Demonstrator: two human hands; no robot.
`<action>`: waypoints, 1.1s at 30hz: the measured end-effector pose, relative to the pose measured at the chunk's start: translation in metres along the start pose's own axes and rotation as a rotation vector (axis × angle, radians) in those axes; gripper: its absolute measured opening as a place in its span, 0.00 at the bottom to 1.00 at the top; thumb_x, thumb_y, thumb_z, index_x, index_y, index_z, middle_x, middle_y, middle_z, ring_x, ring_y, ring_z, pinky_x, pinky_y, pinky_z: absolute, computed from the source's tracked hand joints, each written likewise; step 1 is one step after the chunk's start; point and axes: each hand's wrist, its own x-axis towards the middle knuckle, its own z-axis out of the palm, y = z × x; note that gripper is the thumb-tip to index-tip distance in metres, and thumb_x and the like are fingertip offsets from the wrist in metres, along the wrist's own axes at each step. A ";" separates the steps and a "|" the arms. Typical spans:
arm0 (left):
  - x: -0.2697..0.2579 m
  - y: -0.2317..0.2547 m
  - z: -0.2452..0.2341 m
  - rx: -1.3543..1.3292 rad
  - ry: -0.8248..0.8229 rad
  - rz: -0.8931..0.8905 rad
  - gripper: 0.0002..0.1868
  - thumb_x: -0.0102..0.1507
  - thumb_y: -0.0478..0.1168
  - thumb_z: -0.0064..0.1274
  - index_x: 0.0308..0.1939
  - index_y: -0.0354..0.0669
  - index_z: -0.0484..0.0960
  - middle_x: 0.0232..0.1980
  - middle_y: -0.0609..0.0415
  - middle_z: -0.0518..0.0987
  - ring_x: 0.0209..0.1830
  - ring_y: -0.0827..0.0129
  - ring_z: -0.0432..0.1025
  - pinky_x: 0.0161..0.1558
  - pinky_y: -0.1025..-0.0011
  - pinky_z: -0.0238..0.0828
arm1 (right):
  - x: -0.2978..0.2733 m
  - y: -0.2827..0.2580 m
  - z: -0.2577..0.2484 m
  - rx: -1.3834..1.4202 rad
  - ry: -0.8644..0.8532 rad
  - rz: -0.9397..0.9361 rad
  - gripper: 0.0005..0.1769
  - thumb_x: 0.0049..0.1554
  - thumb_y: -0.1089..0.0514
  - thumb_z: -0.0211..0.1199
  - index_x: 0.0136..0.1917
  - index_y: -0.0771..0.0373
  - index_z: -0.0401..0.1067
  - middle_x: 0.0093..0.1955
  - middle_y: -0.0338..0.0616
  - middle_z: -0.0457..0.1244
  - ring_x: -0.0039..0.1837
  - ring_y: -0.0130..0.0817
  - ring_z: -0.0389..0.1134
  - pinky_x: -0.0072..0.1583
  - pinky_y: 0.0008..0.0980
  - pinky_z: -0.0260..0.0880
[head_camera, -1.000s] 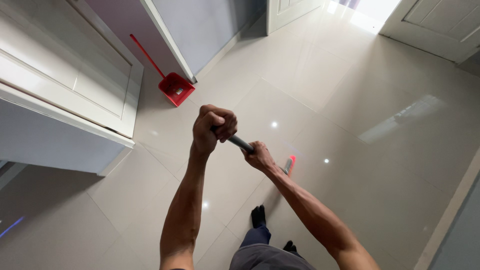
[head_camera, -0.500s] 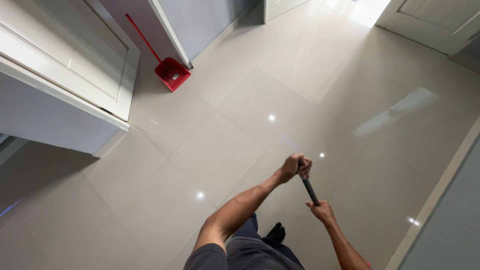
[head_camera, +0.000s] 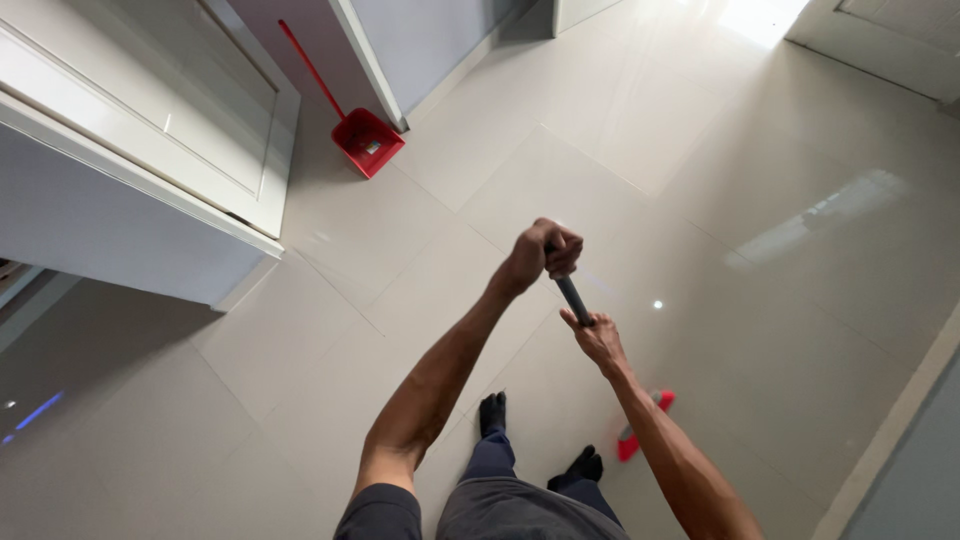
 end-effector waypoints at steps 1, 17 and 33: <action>-0.006 0.029 -0.013 0.033 -0.016 0.018 0.15 0.54 0.39 0.30 0.12 0.46 0.52 0.14 0.58 0.51 0.15 0.72 0.45 0.19 0.71 0.47 | 0.008 -0.032 0.013 0.026 0.015 -0.075 0.38 0.56 0.29 0.62 0.24 0.61 0.58 0.20 0.34 0.48 0.26 0.25 0.49 0.29 0.37 0.50; -0.101 0.144 -0.075 0.362 0.131 0.235 0.14 0.51 0.37 0.37 0.14 0.42 0.51 0.15 0.61 0.49 0.16 0.77 0.43 0.19 0.72 0.41 | 0.087 -0.200 0.149 0.187 0.090 -0.681 0.12 0.57 0.58 0.60 0.36 0.69 0.68 0.30 0.42 0.60 0.35 0.30 0.61 0.37 0.39 0.62; -0.083 -0.070 0.045 -0.209 0.352 -0.074 0.19 0.59 0.42 0.31 0.12 0.48 0.55 0.12 0.53 0.57 0.11 0.66 0.55 0.23 0.66 0.63 | -0.103 0.090 0.038 -0.182 0.122 0.071 0.25 0.57 0.52 0.61 0.22 0.64 0.67 0.18 0.38 0.55 0.21 0.27 0.55 0.24 0.36 0.54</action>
